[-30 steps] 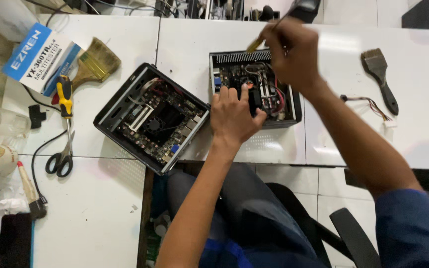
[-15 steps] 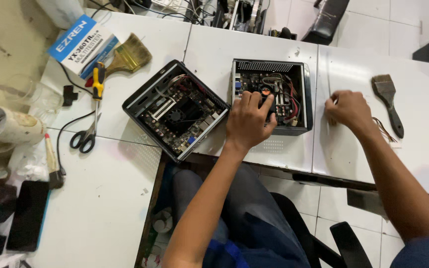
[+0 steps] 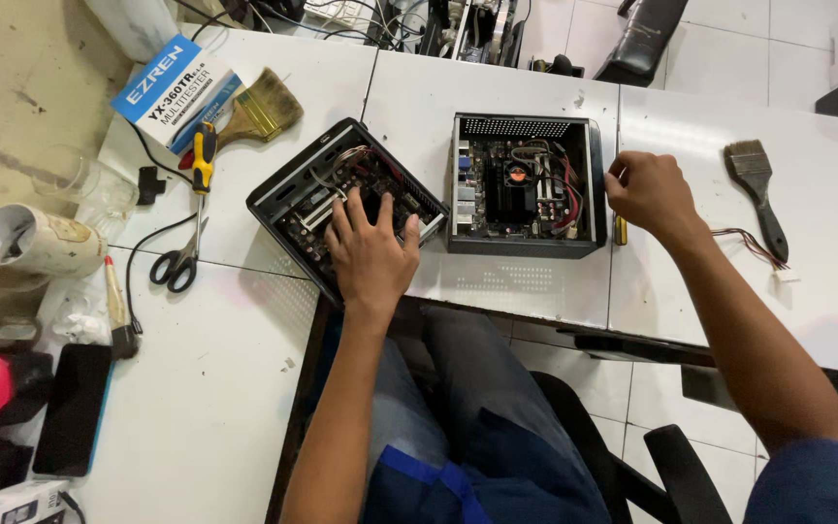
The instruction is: The person works on two open computer cases on a white table, using a screwdriver to tighten screws on the motherboard and power supply area. The person also handles internal wires and components while seated.
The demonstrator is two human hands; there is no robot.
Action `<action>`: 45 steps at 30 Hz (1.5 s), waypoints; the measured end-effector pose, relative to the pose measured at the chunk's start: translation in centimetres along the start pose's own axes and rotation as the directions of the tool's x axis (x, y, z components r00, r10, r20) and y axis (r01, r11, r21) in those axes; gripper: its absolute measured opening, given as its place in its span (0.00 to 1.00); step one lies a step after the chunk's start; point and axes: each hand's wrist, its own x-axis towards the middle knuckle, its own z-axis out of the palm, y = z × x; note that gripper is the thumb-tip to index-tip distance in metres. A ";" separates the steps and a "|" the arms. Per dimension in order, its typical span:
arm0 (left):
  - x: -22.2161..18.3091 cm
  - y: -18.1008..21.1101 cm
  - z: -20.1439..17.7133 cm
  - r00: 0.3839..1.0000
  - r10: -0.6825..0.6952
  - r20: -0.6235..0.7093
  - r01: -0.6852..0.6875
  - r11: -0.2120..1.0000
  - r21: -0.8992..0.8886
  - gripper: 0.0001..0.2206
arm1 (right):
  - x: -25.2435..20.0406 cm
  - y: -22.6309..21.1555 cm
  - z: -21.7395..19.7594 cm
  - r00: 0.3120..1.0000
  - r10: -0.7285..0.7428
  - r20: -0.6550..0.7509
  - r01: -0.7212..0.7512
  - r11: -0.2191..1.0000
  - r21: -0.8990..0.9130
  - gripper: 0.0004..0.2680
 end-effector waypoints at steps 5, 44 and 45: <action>-0.1 -0.3 0.2 0.999 0.036 -0.023 -0.036 0.999 0.003 0.29 | 0.5 -6.2 -1.5 0.993 -0.043 -0.106 0.050 0.997 0.065 0.09; 4.7 -2.5 4.2 0.957 0.272 0.103 -0.198 0.869 -0.454 0.06 | 4.1 -5.6 3.8 0.795 -0.548 -0.259 0.584 0.807 0.089 0.06; 4.8 -3.1 3.5 0.961 0.269 0.067 -0.189 0.810 -0.555 0.06 | 3.9 -5.8 3.8 0.791 -0.549 -0.269 0.592 0.799 0.108 0.05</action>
